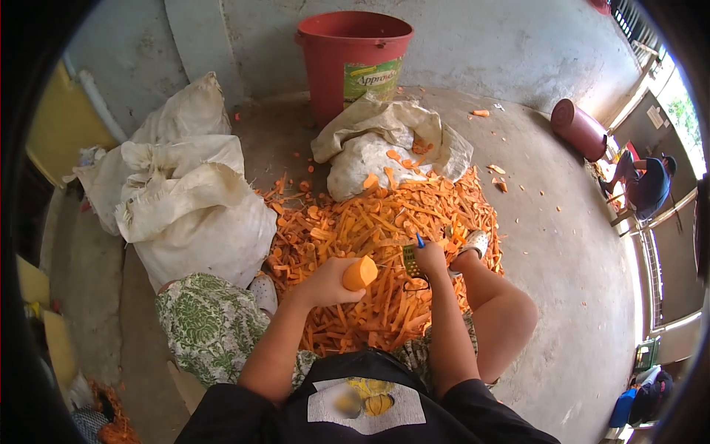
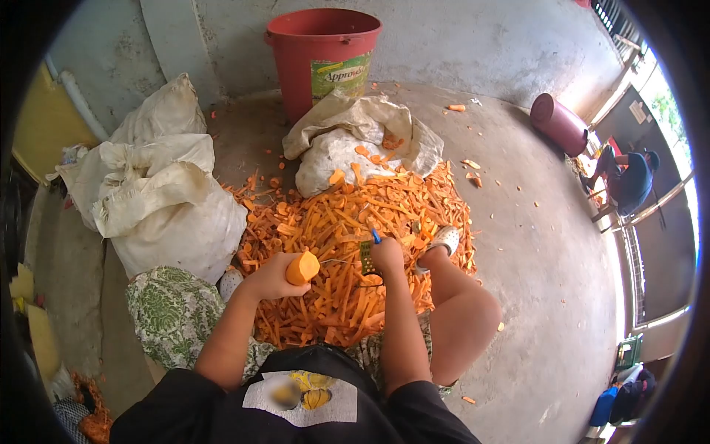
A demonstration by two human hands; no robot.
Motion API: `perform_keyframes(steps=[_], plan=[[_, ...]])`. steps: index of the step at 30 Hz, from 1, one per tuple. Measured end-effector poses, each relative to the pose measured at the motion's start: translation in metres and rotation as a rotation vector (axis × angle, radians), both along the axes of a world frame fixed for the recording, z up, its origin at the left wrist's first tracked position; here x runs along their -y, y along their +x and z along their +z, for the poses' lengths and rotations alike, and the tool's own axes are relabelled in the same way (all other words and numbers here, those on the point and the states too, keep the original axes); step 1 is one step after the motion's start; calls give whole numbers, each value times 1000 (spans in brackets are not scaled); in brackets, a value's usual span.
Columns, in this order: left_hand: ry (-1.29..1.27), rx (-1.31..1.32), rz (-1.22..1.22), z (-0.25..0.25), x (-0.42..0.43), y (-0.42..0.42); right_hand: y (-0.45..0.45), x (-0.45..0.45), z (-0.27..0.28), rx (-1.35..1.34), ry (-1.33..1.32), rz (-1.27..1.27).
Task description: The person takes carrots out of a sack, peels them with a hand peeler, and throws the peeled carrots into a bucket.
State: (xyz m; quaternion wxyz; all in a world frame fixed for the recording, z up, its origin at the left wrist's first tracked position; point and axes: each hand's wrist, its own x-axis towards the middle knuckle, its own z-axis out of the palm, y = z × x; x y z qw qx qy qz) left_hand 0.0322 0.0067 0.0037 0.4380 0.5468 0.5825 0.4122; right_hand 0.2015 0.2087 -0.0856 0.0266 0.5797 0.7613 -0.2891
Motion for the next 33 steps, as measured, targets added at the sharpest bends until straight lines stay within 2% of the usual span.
perform_keyframes(steps=[1,2,3,4,6,7,9,10,12,13,14,15,16,17,18,19,20,22,23,25,27,28,29,30,31,32,33], plan=[[1,4,-2,-1,-3,2,3,1,2,-21,133,-35],[-27,-111,35,0,-5,5,7,3,4,-43,264,-71],[-54,-229,72,2,-7,6,9,3,11,-43,264,-75],[-52,-233,68,-2,-8,6,11,0,19,-31,286,-62],[-305,-656,-122,-22,-14,6,14,3,46,-42,315,-29],[-298,-660,-123,-35,-17,7,16,3,53,-45,321,-33],[-555,-992,-497,-52,-18,9,17,5,62,-177,258,-53],[-554,-993,-490,-52,-21,3,18,6,66,-180,262,-49],[-662,-835,-718,-43,-39,-22,17,9,74,-185,222,-38],[-637,-934,-739,-35,-56,-42,16,12,79,-189,227,-38],[-361,-1127,-638,-13,-72,-64,14,17,86,-170,236,13],[-348,-1139,-495,45,-92,-82,11,23,91,-150,244,63],[-256,-1257,-256,102,-108,-94,8,28,95,-170,232,100],[175,-1466,171,137,-121,-112,3,34,101,-144,171,130],[459,-1492,597,170,-144,-137,-1,42,111,-166,181,158],[490,-1268,802,219,-150,-144,-5,48,117,-190,190,188],[781,-1363,924,248,-157,-170,-7,50,116,-193,189,193],[1024,-1327,1054,299,-136,-153,-9,51,116,-198,173,230],[1024,-1332,1056,299,-133,-163,-9,52,117,-201,173,234],[804,-1301,820,286,-125,-197,-7,52,121,-188,202,214],[795,-1361,546,241,-94,-201,-3,51,122,-181,183,193],[569,-1410,413,211,-82,-222,-2,50,122,-174,163,175],[196,-1356,376,185,-59,-226,1,49,119,-169,157,183],[-70,-1239,336,142,-41,-262,4,46,116,-181,167,182],[-443,-1311,245,105,-21,-296,6,44,112,-192,175,180],[-713,-1382,135,62,5,-335,7,42,108,-180,198,185],[-879,-1399,163,49,32,-335,7,42,107,-177,194,194]])
